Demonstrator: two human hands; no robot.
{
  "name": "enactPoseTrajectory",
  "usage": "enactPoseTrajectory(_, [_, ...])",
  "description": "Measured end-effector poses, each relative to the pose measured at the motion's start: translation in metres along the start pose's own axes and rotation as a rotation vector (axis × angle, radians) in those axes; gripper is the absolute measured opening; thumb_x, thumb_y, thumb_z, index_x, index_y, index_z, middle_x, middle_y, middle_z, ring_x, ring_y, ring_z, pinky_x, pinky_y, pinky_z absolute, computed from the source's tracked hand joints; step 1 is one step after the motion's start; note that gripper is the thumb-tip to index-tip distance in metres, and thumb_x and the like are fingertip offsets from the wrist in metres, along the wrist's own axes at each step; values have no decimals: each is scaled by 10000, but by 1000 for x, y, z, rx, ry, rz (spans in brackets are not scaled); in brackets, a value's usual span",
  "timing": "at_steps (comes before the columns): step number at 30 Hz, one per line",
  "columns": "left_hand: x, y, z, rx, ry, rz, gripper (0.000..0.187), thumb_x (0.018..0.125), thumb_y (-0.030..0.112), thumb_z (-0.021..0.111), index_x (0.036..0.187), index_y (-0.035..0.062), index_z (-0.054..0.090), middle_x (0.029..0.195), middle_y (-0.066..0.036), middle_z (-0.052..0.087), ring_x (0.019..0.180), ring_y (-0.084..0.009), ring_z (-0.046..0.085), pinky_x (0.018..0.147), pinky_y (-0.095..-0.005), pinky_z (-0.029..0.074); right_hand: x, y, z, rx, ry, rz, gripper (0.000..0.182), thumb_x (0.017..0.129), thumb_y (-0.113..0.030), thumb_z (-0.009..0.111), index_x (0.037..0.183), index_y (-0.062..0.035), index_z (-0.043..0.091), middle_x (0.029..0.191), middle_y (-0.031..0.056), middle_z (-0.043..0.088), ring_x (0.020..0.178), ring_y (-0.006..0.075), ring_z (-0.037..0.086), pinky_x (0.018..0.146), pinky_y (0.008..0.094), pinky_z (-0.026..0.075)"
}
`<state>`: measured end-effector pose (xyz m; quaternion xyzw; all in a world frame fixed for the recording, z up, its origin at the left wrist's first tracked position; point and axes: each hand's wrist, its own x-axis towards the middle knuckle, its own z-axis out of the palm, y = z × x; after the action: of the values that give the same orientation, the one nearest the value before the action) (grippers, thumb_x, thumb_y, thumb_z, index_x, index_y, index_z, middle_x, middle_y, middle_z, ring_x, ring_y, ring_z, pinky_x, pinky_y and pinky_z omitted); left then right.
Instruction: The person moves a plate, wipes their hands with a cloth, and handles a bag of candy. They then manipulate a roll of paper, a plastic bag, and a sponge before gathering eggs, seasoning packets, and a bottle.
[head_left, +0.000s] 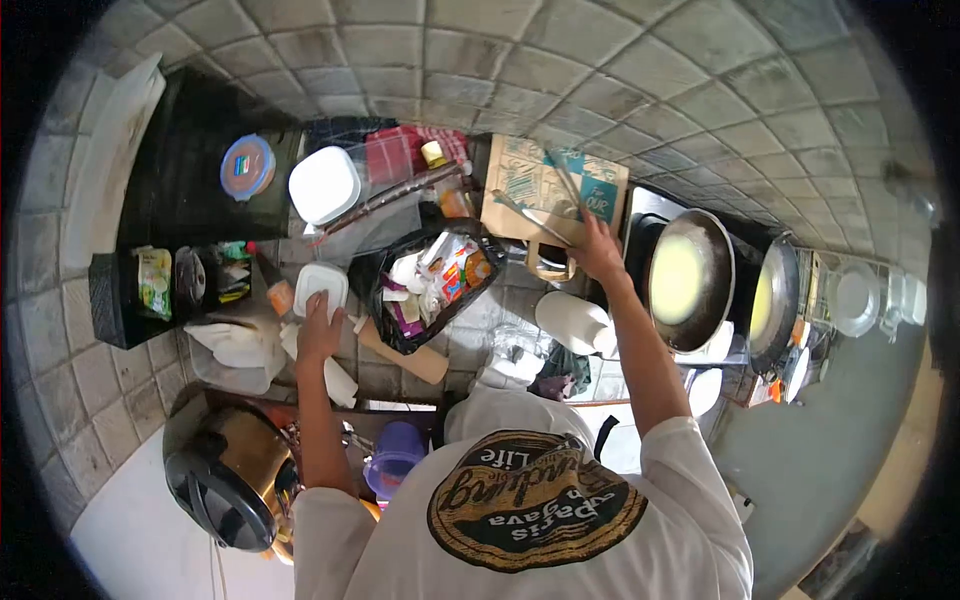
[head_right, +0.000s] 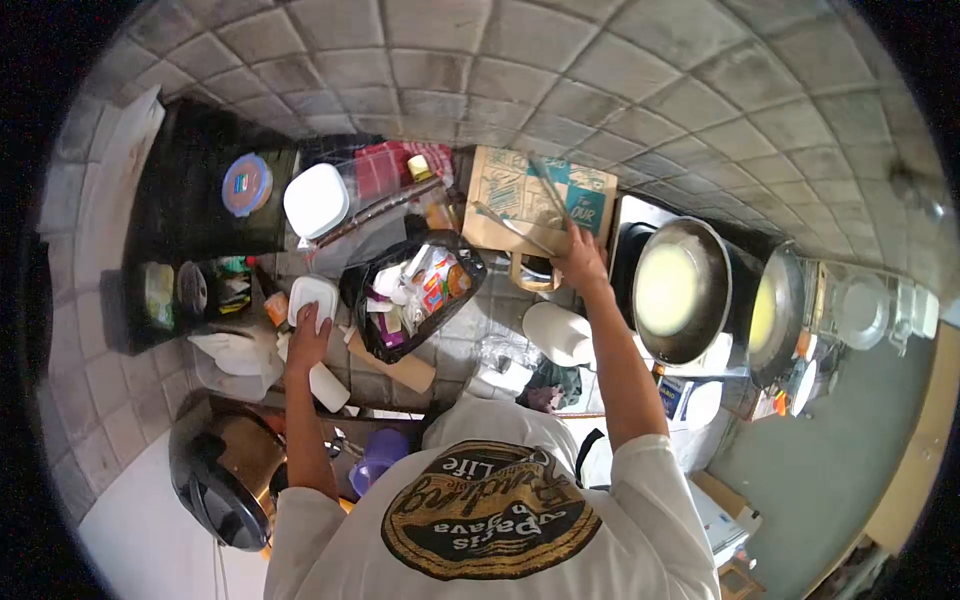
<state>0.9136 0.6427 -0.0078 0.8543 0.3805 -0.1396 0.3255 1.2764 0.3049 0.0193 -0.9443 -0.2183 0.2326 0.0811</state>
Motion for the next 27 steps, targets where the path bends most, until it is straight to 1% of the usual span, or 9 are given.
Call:
enactPoseTrajectory(4, [11, -15, 16, 54, -14, 7, 590, 831, 370, 457, 1264, -5, 319, 1317, -134, 289, 1137, -327, 392, 915, -387, 344, -20, -14, -6, -77, 85, 18, 787, 692, -262, 651, 1332, -175, 200, 1328, 181, 263, 1215, 335, 283, 992, 435, 225])
enactPoseTrajectory(7, [13, -18, 19, 39, 4, -55, 669, 803, 451, 468, 1268, -4, 315, 1337, -175, 267, 1187, -332, 340, 964, -383, 300, -22, 3, 4, 154, 199, -152, 688, 704, -265, 643, 1290, -146, 302, 1293, 217, 305, 1178, 361, 328, 951, 435, 302])
enactPoseTrajectory(9, [14, -16, 35, -80, 114, -70, 707, 789, 472, 482, 1275, -6, 296, 1342, -194, 255, 1211, -335, 306, 976, -391, 285, -55, -18, -27, 354, 222, -274, 491, 745, -260, 621, 1155, -45, 459, 1229, 224, 386, 1123, 356, 398, 899, 373, 373])
enactPoseTrajectory(13, [-11, 66, 25, -88, 167, 121, 745, 732, 474, 558, 1292, 74, 274, 1306, -232, 287, 1202, -360, 302, 958, -403, 305, -137, -32, -64, 486, 184, -403, 408, 781, -243, 597, 1080, 19, 504, 1167, 203, 451, 1076, 334, 454, 870, 343, 391])
enactPoseTrajectory(14, [-18, 79, 29, -195, 214, 258, 713, 698, 402, 623, 1260, 101, 304, 1219, -235, 373, 1138, -375, 364, 920, -419, 335, -156, -29, -67, 474, 171, -451, 368, 806, -225, 576, 1102, -19, 501, 1202, 160, 432, 998, 241, 513, 817, 323, 421])
enactPoseTrajectory(15, [-17, 80, 42, -143, 244, 323, 694, 669, 331, 662, 1229, 105, 320, 1132, -207, 427, 1088, -370, 399, 881, -435, 357, -175, -32, -73, 526, 100, -391, 366, 811, -232, 572, 1106, -26, 503, 1207, 151, 430, 995, 239, 512, 811, 319, 422])
enactPoseTrajectory(18, [-20, 85, 64, -165, 73, 115, 606, 680, 225, 632, 1201, 153, 331, 1105, -191, 440, 965, -393, 484, 777, -462, 418, -208, -24, -61, 632, 28, -336, 362, 817, -248, 570, 1115, -51, 510, 1223, 127, 424, 980, 225, 513, 791, 318, 424])
enactPoseTrajectory(20, [-32, 95, 71, -66, 197, 200, 516, 673, 138, 619, 1139, 93, 402, 982, -207, 496, 931, -394, 487, 785, -431, 409, -224, -21, -55, 654, 23, -303, 358, 817, -234, 571, 1116, -49, 508, 1223, 130, 425, 964, 220, 517, 772, 316, 428])
enactPoseTrajectory(27, [-87, 150, 76, 124, -105, 304, 298, 693, 133, 553, 979, 72, 499, 993, -178, 541, 900, -352, 547, 749, -446, 445, -251, -14, -21, 634, -13, -395, 365, 824, -204, 567, 1120, -9, 479, 1064, 107, 517, 890, 168, 530, 752, 292, 432])
